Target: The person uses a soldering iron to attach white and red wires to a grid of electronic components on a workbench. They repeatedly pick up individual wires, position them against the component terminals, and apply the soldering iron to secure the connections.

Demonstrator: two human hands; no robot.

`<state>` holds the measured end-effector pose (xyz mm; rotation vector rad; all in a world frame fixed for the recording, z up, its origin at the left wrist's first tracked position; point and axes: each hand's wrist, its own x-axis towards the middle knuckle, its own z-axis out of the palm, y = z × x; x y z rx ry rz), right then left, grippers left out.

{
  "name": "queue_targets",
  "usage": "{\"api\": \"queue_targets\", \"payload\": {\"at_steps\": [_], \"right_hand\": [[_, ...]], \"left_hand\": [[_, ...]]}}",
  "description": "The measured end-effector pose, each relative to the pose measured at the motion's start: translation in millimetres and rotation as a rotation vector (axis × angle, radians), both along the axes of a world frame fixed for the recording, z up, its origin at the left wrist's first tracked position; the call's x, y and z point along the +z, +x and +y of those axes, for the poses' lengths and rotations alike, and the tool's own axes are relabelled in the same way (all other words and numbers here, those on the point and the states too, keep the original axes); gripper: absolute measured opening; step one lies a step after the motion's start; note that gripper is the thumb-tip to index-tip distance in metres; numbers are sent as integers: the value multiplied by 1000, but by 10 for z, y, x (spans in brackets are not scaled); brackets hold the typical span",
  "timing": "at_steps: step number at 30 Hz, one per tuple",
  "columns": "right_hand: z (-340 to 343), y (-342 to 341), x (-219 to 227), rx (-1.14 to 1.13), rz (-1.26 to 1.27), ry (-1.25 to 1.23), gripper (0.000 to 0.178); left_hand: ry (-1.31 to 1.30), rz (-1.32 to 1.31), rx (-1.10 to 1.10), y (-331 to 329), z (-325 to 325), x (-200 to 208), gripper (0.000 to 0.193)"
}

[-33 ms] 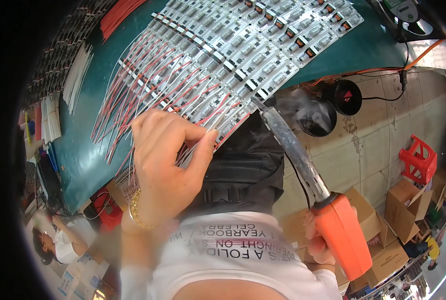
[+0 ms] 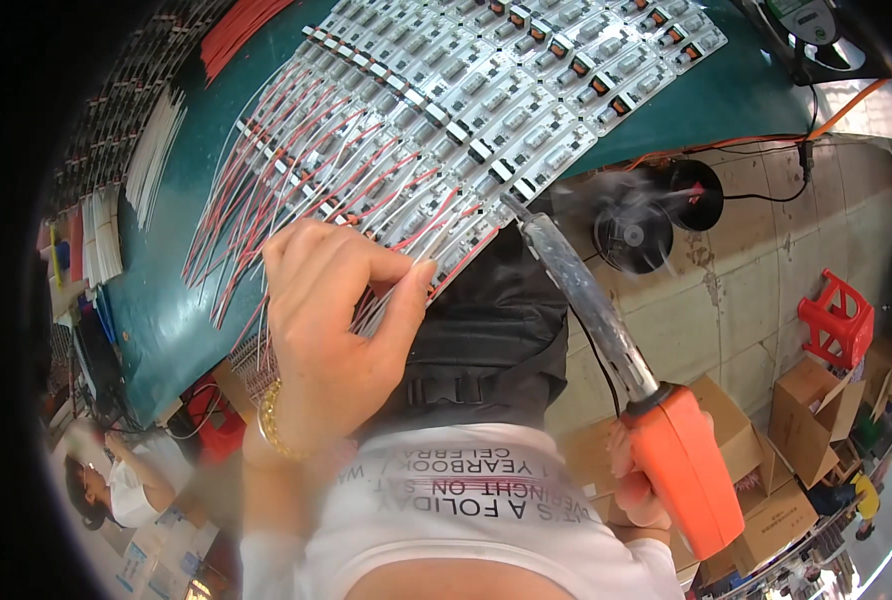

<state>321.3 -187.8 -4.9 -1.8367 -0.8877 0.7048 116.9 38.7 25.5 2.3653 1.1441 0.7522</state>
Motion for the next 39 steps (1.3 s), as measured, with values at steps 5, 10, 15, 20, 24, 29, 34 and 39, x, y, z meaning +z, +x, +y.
{"api": "queue_targets", "payload": {"at_steps": [5,10,15,20,24,29,34,39], "right_hand": [[417,-62,71,235,285,273,76],[611,-91,77,165,327,381,74],[742,12,16,198,385,494,70],[932,21,8,253,424,578,70],[1018,-7,46,283,381,557,70],[1185,-148,93,316,358,511,69],[1458,-393,218,322,262,433,59],[1637,-487,256,333,95,343,64]], "left_hand": [[12,8,-23,3,-1,-21,16],[59,-31,3,-32,20,25,16],[212,-86,-125,19,553,177,10],[67,-35,-238,-40,955,-64,7],[-13,-37,-212,-165,903,-67,5],[-14,-149,-209,-607,699,-25,10],[-241,-319,190,-875,853,296,5],[-459,-312,244,-888,1348,47,16]]}}
